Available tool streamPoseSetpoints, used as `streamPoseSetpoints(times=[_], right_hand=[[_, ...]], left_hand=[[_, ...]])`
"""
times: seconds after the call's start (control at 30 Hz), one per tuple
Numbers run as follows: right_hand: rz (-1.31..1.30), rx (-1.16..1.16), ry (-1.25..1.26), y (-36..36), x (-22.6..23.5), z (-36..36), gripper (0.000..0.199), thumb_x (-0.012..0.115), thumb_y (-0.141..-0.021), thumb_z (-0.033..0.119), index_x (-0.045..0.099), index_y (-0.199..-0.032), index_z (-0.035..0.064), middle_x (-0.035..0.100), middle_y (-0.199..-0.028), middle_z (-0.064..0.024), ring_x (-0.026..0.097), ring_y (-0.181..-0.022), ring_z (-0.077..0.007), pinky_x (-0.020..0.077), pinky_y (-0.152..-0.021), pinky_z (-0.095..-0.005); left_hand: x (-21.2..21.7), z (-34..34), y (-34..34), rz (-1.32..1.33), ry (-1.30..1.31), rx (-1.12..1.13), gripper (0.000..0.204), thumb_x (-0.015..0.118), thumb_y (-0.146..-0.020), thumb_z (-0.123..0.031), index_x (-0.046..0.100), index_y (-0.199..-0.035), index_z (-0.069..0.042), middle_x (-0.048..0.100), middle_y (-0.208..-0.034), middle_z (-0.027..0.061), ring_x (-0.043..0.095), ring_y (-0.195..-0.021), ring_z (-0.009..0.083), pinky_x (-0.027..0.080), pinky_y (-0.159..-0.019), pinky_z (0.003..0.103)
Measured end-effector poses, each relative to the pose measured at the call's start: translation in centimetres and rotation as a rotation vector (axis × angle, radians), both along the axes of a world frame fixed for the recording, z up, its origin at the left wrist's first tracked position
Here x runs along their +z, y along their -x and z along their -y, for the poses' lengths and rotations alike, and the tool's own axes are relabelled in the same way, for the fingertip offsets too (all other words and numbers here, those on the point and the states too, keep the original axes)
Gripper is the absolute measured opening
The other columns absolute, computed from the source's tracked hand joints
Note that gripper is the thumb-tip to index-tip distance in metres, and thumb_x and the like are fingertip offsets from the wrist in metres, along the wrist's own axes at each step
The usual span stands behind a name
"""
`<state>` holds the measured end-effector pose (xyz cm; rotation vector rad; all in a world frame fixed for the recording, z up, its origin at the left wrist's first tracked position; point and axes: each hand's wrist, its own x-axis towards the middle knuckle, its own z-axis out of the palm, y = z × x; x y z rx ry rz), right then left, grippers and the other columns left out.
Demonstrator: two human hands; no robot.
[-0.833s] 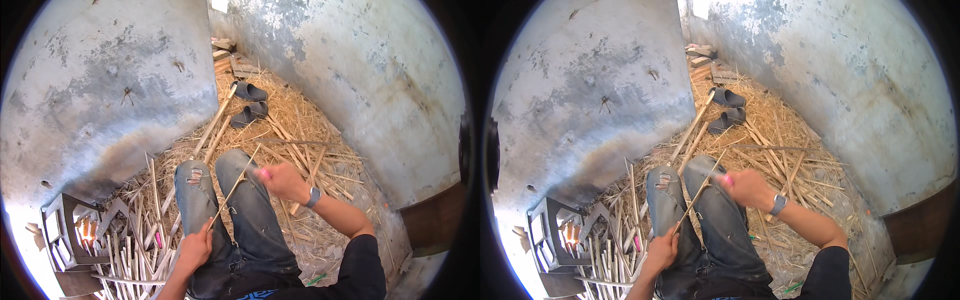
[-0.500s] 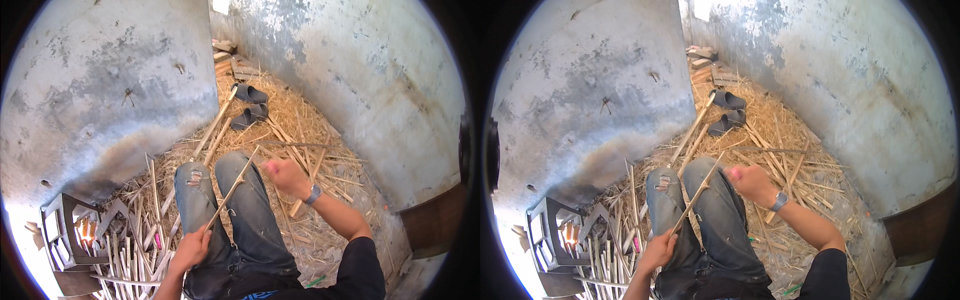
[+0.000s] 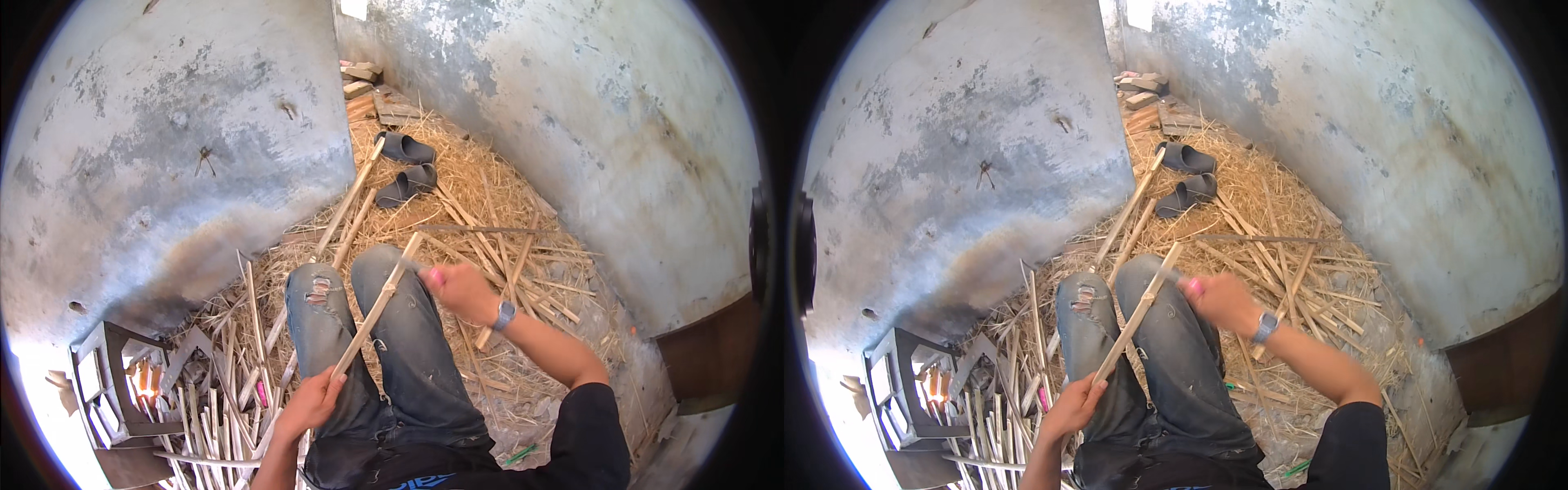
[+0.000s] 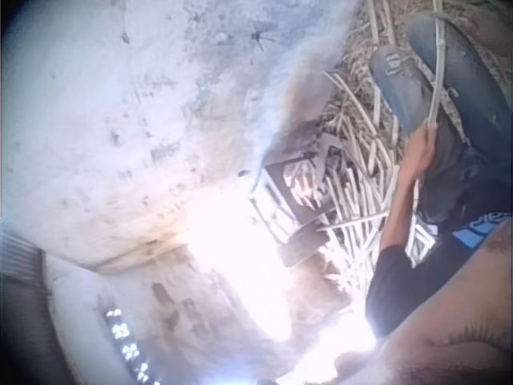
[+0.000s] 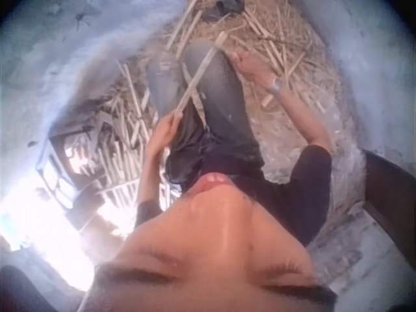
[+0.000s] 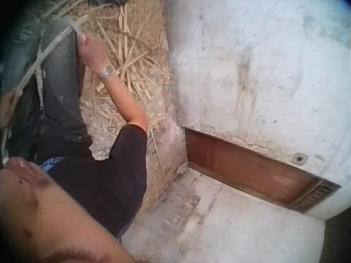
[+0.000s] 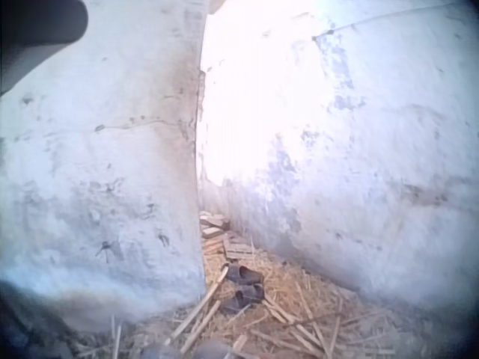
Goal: The person uses a knife to shave and smooth thin strips of wood while sitting on a floor covered in wood shavings.
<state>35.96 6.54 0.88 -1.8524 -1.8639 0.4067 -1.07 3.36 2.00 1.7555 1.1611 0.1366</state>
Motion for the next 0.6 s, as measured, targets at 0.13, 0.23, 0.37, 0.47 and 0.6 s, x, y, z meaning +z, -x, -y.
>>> streamPoseSetpoints(times=[0.13, 0.23, 0.37, 0.47, 0.6], right_hand=[[-0.05, -0.071, -0.133, -1.5, 2.1, -1.9, 0.054, 0.051, -0.107, 0.048, 0.069, -0.075, 0.0082, 0.061, -0.059, -0.0174, 0.061, -0.053, -0.0397, 0.0468, -0.049, -0.0492], [0.007, 0.042, -0.122, 1.6, 3.8, -0.7, 0.054, 0.053, -0.105, 0.051, 0.069, -0.078, 0.0072, 0.062, -0.06, -0.0185, 0.063, -0.055, -0.0397, 0.0485, -0.05, -0.049], [0.181, 0.002, -0.034, 0.7, 1.8, -0.7, 0.055, 0.053, -0.104, 0.052, 0.065, -0.076, 0.007, 0.061, -0.06, -0.0183, 0.062, -0.054, -0.0384, 0.0488, -0.051, -0.0487], [0.182, -0.1, -0.179, -4.8, 0.7, -3.1, 0.055, 0.05, -0.107, 0.048, 0.065, -0.076, 0.0065, 0.059, -0.058, -0.017, 0.06, -0.051, -0.0361, 0.046, -0.048, -0.0473], [0.086, -0.022, -0.181, -1.9, 3.9, -1.3, 0.052, 0.052, -0.107, 0.045, 0.064, -0.074, 0.0072, 0.056, -0.055, -0.0153, 0.056, -0.046, -0.0338, 0.0432, -0.047, -0.047]], left_hand=[[-0.2, -0.2, -0.3, -0.011, 0.052, 0.017, 0.036, 0.049, -0.11, -0.031, 0.063, -0.132, -0.006, 0.062, -0.071, 0.0231, 0.063, -0.069, 0.0427, 0.048, -0.068, 0.046], [0.2, -0.1, -0.4, 0.005, -0.028, 0.004, 0.038, 0.049, -0.11, -0.031, 0.062, -0.135, -0.005, 0.061, -0.07, 0.0219, 0.062, -0.067, 0.0395, 0.048, -0.067, 0.046], [-0.2, 0.0, 0.0, -0.003, 0.009, -0.01, 0.042, 0.047, -0.111, -0.032, 0.06, -0.144, -0.01, 0.055, -0.071, 0.0117, 0.057, -0.067, 0.0235, 0.049, -0.071, 0.038], [0.4, -0.4, -0.4, -0.041, 0.066, -0.024, 0.044, 0.047, -0.111, -0.032, 0.058, -0.149, -0.013, 0.053, -0.071, 0.0069, 0.054, -0.068, 0.0166, 0.049, -0.072, 0.034], [0.9, -0.2, -0.1, -0.06, 0.056, -0.02, 0.044, 0.047, -0.111, -0.033, 0.058, -0.15, -0.015, 0.05, -0.07, 0.005, 0.053, -0.069, 0.0151, 0.048, -0.072, 0.033]])
